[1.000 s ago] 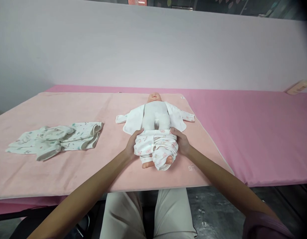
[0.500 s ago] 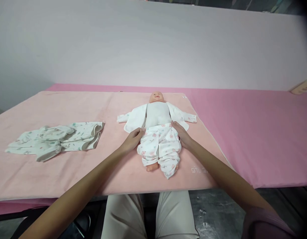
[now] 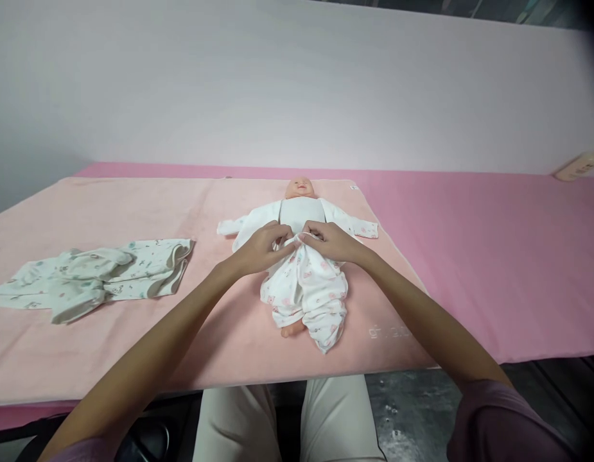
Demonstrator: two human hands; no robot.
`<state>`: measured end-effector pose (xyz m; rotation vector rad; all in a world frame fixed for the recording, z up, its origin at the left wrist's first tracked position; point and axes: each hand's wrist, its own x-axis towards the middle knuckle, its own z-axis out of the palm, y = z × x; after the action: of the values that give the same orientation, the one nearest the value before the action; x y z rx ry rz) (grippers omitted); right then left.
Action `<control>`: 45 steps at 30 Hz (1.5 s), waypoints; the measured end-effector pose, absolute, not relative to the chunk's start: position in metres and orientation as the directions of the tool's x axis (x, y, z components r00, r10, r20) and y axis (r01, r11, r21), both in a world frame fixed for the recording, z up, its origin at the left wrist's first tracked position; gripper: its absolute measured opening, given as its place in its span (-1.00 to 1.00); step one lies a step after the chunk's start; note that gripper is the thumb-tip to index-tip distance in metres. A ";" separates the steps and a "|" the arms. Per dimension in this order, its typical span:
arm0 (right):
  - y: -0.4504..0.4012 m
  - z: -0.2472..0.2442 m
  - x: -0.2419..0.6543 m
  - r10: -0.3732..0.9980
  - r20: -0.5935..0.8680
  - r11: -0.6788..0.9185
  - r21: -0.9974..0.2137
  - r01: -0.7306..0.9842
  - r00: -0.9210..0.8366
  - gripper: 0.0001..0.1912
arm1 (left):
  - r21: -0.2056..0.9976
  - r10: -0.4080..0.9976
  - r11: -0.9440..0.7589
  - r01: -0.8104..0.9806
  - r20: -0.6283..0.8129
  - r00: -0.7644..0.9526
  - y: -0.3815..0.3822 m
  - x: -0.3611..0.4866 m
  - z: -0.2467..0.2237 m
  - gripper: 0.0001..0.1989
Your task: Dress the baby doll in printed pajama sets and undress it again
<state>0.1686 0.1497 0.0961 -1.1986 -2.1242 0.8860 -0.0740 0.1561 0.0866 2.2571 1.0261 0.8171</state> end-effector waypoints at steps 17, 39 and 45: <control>0.198 -0.006 0.202 0.987 -0.101 -0.140 -0.931 -0.337 -0.128 -0.54 | 0.827 0.889 0.434 -0.358 -0.326 0.322 0.190 -0.057 0.011 -0.53; 0.199 0.048 0.196 0.934 0.258 0.338 -0.859 0.384 -0.245 -0.55 | 0.807 0.891 -0.377 0.454 0.181 0.418 0.217 -0.051 0.079 -0.57; 0.219 0.012 0.188 1.000 0.016 0.017 -0.999 0.049 -0.022 -0.40 | 0.964 0.982 -0.089 0.252 0.043 0.182 0.220 -0.058 0.036 -0.46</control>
<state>0.1884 0.2194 0.0118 -1.2222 -1.2695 1.1894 -0.0579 0.2205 0.0363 1.5278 1.2286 0.9897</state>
